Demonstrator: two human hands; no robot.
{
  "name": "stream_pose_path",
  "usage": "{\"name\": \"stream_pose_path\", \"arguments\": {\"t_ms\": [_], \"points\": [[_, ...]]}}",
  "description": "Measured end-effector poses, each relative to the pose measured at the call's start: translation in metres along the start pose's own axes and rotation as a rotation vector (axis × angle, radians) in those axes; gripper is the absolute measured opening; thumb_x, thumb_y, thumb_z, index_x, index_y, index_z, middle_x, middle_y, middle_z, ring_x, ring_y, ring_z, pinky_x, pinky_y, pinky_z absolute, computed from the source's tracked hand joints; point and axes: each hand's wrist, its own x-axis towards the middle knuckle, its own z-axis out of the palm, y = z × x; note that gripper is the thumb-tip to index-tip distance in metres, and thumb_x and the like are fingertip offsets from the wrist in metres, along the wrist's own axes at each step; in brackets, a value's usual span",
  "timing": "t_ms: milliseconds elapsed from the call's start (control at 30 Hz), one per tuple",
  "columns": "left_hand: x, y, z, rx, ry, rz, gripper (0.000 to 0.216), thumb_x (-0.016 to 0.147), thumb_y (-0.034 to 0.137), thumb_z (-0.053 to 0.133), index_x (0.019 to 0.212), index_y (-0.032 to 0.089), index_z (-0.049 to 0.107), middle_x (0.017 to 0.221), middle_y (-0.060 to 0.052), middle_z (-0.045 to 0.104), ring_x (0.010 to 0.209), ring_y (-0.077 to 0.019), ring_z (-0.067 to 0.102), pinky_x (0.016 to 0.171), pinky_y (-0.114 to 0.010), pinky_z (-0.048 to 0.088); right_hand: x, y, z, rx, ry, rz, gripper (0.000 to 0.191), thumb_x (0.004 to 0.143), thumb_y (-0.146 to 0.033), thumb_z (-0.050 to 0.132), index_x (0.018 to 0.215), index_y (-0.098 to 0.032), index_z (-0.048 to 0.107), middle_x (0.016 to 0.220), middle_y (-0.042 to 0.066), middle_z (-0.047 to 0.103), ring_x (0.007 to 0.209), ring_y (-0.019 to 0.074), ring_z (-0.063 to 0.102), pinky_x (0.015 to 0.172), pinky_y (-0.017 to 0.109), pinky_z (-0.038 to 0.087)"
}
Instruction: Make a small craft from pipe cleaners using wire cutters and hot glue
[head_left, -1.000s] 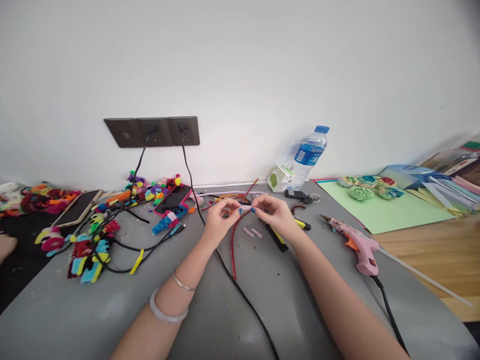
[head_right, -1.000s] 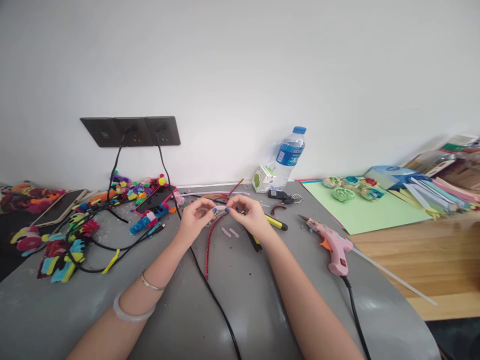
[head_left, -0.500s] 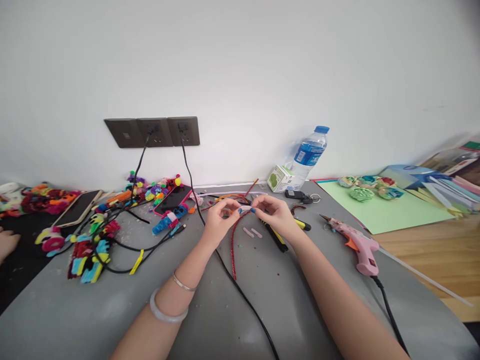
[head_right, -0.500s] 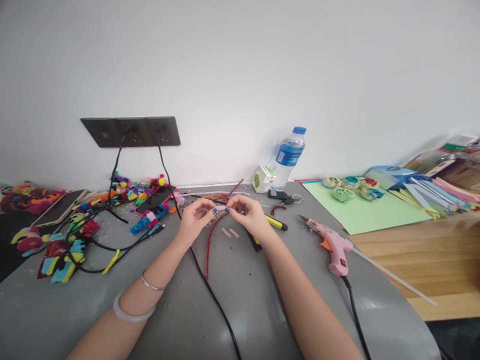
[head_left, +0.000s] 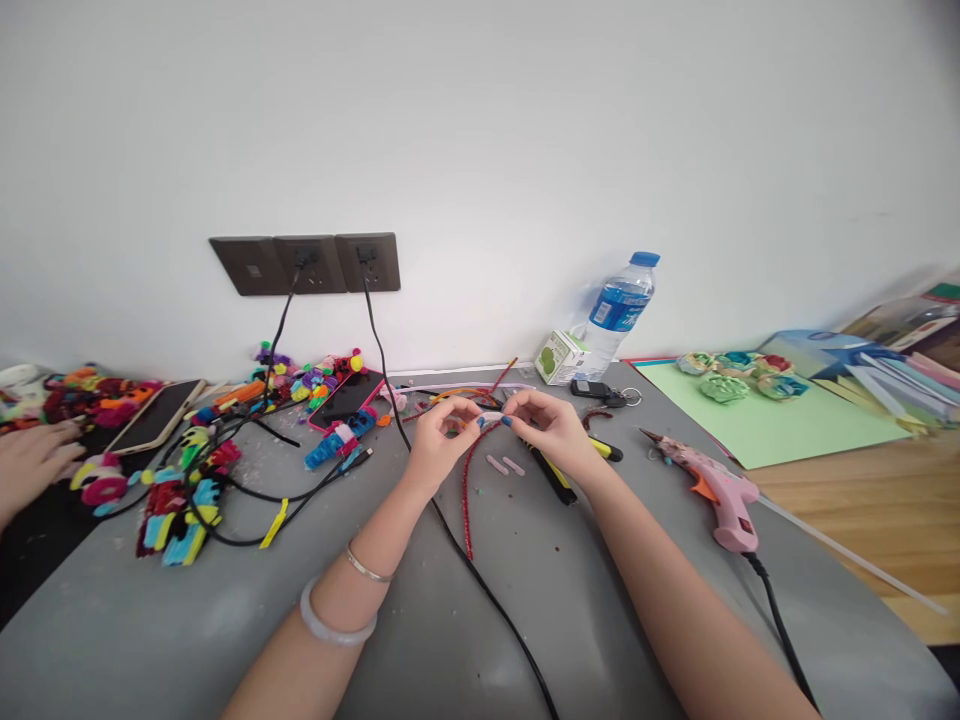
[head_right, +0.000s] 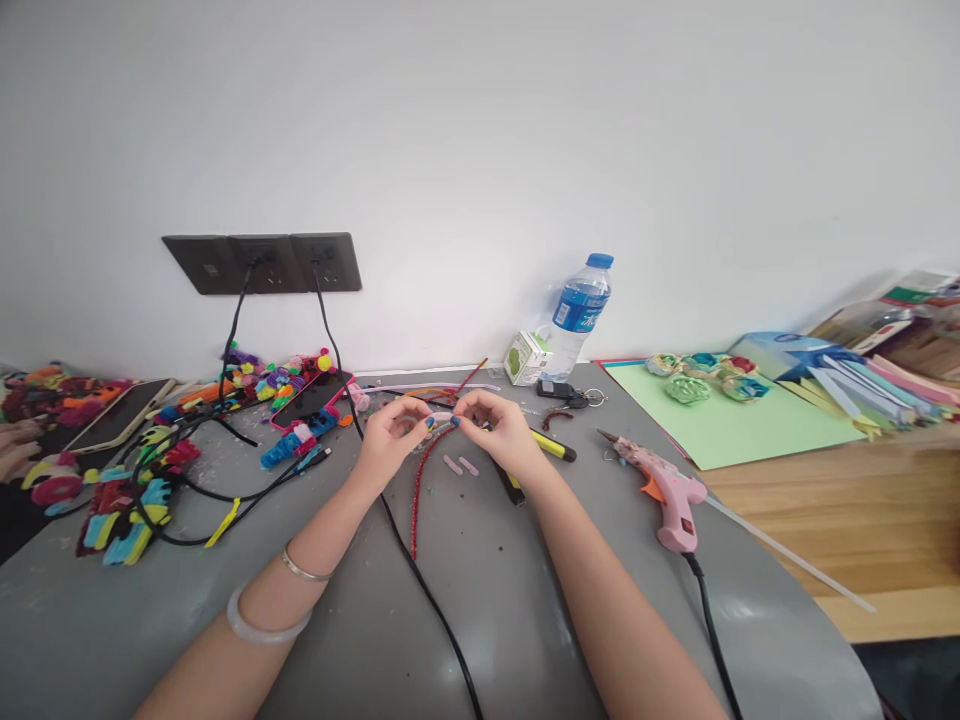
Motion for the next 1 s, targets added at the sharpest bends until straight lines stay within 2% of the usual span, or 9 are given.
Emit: {"name": "stream_pose_path", "arguments": {"t_ms": [1000], "points": [[0.0006, -0.0017, 0.0001, 0.003, -0.001, 0.002, 0.008, 0.076, 0.023, 0.065, 0.081, 0.017, 0.064, 0.084, -0.004, 0.064, 0.072, -0.0130, 0.059, 0.063, -0.023, 0.046, -0.0005, -0.0002, 0.0012, -0.004, -0.006, -0.001, 0.006, 0.080, -0.025, 0.062, 0.082, -0.019, 0.062, 0.080, 0.003, 0.062, 0.070, 0.0155, 0.053, 0.065, 0.029, 0.040]]}}
